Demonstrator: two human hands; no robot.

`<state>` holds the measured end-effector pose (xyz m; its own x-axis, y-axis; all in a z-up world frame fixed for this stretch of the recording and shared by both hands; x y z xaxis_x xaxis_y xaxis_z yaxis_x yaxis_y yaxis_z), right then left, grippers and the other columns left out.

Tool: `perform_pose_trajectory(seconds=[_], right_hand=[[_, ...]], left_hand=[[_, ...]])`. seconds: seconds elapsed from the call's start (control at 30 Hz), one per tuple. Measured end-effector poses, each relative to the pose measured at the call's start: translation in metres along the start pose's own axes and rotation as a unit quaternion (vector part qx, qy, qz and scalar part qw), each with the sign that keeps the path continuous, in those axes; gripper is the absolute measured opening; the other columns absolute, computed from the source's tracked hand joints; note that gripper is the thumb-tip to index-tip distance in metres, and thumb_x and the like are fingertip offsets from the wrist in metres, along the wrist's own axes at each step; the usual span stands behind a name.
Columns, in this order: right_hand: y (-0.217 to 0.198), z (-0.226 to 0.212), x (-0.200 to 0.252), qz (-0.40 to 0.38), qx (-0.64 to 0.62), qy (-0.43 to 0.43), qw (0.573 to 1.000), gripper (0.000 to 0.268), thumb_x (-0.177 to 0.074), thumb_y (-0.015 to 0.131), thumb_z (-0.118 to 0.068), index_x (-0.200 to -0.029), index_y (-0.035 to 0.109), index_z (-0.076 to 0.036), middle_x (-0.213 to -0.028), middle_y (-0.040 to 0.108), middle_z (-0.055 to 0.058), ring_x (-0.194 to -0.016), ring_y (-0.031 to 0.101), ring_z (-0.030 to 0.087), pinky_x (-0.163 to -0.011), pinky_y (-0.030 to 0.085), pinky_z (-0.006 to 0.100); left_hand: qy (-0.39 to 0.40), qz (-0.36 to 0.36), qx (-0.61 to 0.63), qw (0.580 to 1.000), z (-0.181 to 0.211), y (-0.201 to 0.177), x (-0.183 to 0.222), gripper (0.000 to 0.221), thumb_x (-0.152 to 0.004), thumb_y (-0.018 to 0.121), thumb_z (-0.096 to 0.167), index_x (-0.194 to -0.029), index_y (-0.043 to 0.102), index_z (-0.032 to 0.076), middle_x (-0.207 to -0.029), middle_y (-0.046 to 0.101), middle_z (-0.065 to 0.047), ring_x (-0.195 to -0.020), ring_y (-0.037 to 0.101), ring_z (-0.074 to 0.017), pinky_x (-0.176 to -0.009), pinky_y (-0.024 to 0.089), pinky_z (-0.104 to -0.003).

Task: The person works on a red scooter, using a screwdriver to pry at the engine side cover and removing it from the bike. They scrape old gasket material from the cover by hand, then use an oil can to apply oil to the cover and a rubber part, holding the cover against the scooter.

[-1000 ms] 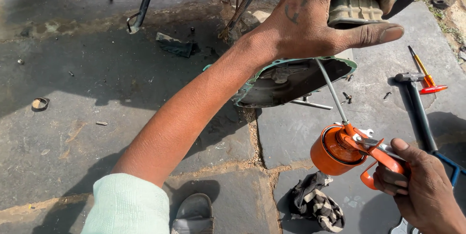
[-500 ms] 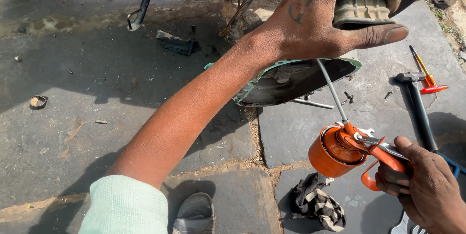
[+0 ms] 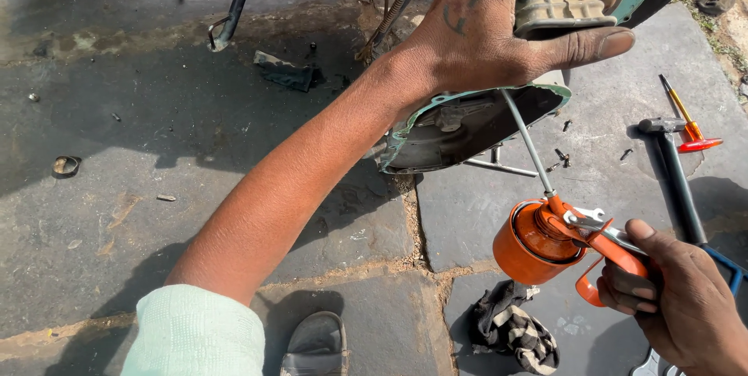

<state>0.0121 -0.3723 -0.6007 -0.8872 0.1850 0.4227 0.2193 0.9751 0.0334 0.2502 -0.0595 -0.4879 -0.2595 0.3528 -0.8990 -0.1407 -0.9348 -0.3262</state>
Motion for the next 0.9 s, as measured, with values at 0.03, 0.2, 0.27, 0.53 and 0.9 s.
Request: perform_pose_trajectory(seconds=[0.03, 0.2, 0.27, 0.53, 0.9], right_hand=[[0.002, -0.002, 0.001, 0.032, 0.014, 0.012, 0.999, 0.043, -0.117, 0.04, -0.033, -0.094, 0.047, 0.003, -0.055, 0.029, 0.001, -0.046, 0.029, 0.017, -0.049, 0.037, 0.04], [0.004, -0.006, 0.001, 0.062, 0.032, -0.001, 0.998, 0.046, -0.117, 0.044, -0.035, -0.095, 0.05, 0.005, -0.054, 0.032, 0.004, -0.045, 0.034, 0.019, -0.05, 0.04, 0.041], [0.012, -0.014, 0.002, 0.065, 0.042, 0.014, 0.997, 0.049, -0.115, 0.045, -0.037, -0.098, 0.054, 0.008, -0.054, 0.03, 0.003, -0.045, 0.031, 0.017, -0.05, 0.039, 0.04], [0.017, -0.011, -0.005, 0.058, 0.035, 0.013, 0.998, 0.044, -0.12, 0.044, -0.033, -0.1, 0.054, 0.005, -0.055, 0.028, 0.001, -0.045, 0.027, 0.016, -0.046, 0.032, 0.038], [0.04, -0.037, -0.024, -0.007, 0.001, -0.024, 1.0, 0.04, -0.12, 0.044, -0.031, -0.089, 0.042, -0.004, -0.058, 0.028, -0.001, -0.046, 0.026, 0.013, -0.047, 0.031, 0.035]], left_hand=[[0.006, 0.006, 0.006, 1.0, -0.001, 0.0, 0.001, 0.034, -0.093, 0.079, 0.051, -0.099, 0.071, 0.019, -0.087, 0.072, 0.005, -0.077, 0.072, -0.0089, -0.076, 0.064, -0.028], [0.026, 0.028, 0.013, 0.999, -0.007, 0.0, 0.007, 0.033, -0.096, 0.08, 0.05, -0.105, 0.071, 0.02, -0.095, 0.074, 0.005, -0.087, 0.074, -0.0094, -0.085, 0.062, -0.03], [0.025, 0.036, 0.004, 0.999, -0.007, -0.002, 0.008, 0.034, -0.096, 0.082, 0.05, -0.106, 0.071, 0.019, -0.097, 0.074, 0.004, -0.09, 0.075, -0.0103, -0.087, 0.064, -0.029], [-0.007, 0.015, 0.012, 1.0, 0.004, -0.014, 0.005, 0.032, -0.092, 0.082, 0.048, -0.1, 0.071, 0.018, -0.091, 0.074, 0.004, -0.085, 0.075, -0.0103, -0.082, 0.066, -0.028], [-0.062, 0.011, -0.007, 0.998, -0.041, -0.001, -0.001, 0.047, -0.088, 0.075, 0.066, -0.103, 0.073, 0.022, -0.095, 0.077, 0.006, -0.09, 0.079, -0.0092, -0.084, 0.062, -0.033]])
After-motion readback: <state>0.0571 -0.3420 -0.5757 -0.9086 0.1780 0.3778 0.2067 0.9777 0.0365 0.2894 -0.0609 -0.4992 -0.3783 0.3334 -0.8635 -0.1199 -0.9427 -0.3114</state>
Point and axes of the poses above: each hand's wrist, its own x-axis away from the middle knuckle, its own y-axis out of the palm, z = x × y, the point moved 1 cm from there along -x, towards the middle knuckle
